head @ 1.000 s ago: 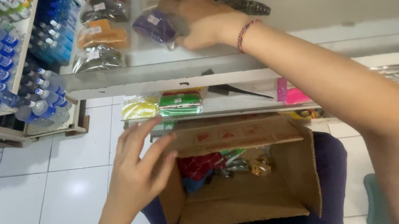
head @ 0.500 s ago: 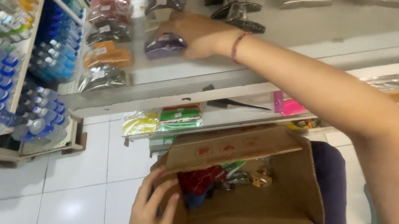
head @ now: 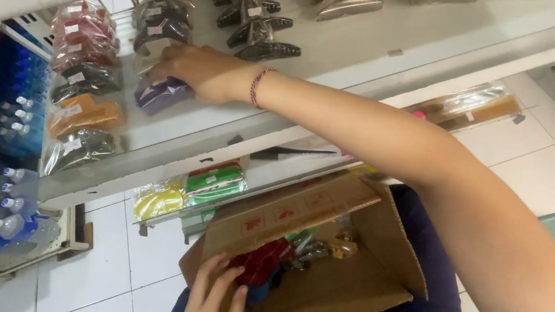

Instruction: Cleaning store shelves with a cloth and organizing hair clips from a box onto display hooks.

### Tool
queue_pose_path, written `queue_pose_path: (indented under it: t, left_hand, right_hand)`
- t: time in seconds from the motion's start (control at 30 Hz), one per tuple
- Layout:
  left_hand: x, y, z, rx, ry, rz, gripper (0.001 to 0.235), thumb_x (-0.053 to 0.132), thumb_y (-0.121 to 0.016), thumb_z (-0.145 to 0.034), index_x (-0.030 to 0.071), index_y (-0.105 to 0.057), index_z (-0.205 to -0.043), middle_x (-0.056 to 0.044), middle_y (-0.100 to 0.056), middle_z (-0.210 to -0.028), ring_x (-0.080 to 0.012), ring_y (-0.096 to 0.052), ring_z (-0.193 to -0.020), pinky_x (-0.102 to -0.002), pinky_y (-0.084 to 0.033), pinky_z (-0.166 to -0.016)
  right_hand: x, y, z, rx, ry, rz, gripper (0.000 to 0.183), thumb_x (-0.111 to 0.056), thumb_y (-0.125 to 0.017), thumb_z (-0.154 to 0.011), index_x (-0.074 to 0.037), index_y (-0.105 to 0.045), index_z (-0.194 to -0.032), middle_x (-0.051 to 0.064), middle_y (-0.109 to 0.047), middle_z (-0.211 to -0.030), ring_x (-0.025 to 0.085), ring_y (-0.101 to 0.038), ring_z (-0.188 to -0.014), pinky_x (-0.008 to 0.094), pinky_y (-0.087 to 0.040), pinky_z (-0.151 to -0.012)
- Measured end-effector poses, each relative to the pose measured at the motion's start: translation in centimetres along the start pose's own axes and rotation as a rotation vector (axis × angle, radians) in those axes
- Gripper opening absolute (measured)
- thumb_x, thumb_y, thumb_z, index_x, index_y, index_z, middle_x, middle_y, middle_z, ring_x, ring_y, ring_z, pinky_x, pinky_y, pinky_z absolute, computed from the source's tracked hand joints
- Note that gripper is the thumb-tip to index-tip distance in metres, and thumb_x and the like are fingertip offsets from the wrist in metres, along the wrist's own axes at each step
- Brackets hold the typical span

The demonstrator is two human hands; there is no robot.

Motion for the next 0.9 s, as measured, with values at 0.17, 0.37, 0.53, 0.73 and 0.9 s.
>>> queue_pose_path:
  t: [0.17,0.37,0.53,0.73,0.9]
  left_hand:
    - [1.2,-0.6,-0.6,-0.039,0.028,0.045,0.028,0.006,-0.075,-0.080,0.003,-0.074,-0.107,-0.019,-0.060,-0.132,-0.0333,-0.066,-0.121,-0.042,-0.054,-0.098]
    - [-1.9,-5.7,-0.6,-0.360,0.224,-0.072,0.039,0.022,-0.070,-0.089,0.011,-0.066,-0.127,-0.019,-0.058,-0.138,-0.0406,-0.059,-0.124,-0.047,-0.049,-0.103]
    - [-11.6,-16.5,1.6,-0.791,0.333,-0.504,0.070,0.036,-0.073,-0.088,0.024,-0.041,-0.149,-0.016,-0.030,-0.158,-0.0450,-0.032,-0.143,-0.065,-0.036,-0.110]
    - [-27.0,-27.4,6.5,-1.058,0.543,-0.733,0.083,0.020,-0.061,-0.098,0.034,-0.011,-0.163,-0.016,-0.005,-0.168,-0.0489,-0.022,-0.146,-0.071,-0.042,-0.099]
    - [-23.5,-28.1,2.0,-0.518,0.149,-0.636,0.070,0.011,-0.070,-0.084,0.014,-0.047,-0.151,-0.020,-0.047,-0.153,-0.0407,-0.043,-0.140,-0.058,-0.039,-0.110]
  right_hand:
    - [-0.9,2.1,0.8,0.049,-0.029,0.150,0.056,-0.005,-0.075,-0.076,-0.016,-0.067,-0.130,0.012,-0.065,-0.131,0.034,-0.056,-0.126,0.048,-0.047,-0.099]
    - [-9.6,10.1,11.4,0.373,0.073,-0.104,0.045,-0.003,-0.073,-0.102,-0.009,-0.056,-0.144,0.011,-0.062,-0.143,0.025,-0.061,-0.135,0.036,-0.049,-0.120]
    - [-14.6,7.7,23.1,0.394,-0.119,-0.421,0.029,-0.004,-0.073,-0.097,-0.005,-0.066,-0.125,0.011,-0.071,-0.116,0.022,-0.069,-0.112,0.033,-0.055,-0.101]
    - [-13.6,-3.7,33.8,0.241,-0.577,-0.672,0.027,-0.003,-0.071,-0.090,-0.003,-0.071,-0.117,0.007,-0.075,-0.102,0.018,-0.074,-0.093,0.029,-0.058,-0.084]
    - [-13.3,-11.9,42.8,0.152,-0.959,-0.867,0.032,-0.005,-0.067,-0.092,-0.004,-0.068,-0.124,0.006,-0.076,-0.101,0.015,-0.072,-0.096,0.030,-0.059,-0.087]
Point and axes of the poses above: each hand's wrist, its own z-axis away from the middle knuckle, its own y-axis out of the back of the hand, x = y × z, the point moved 8 cm from there along -z, towards the middle knuckle
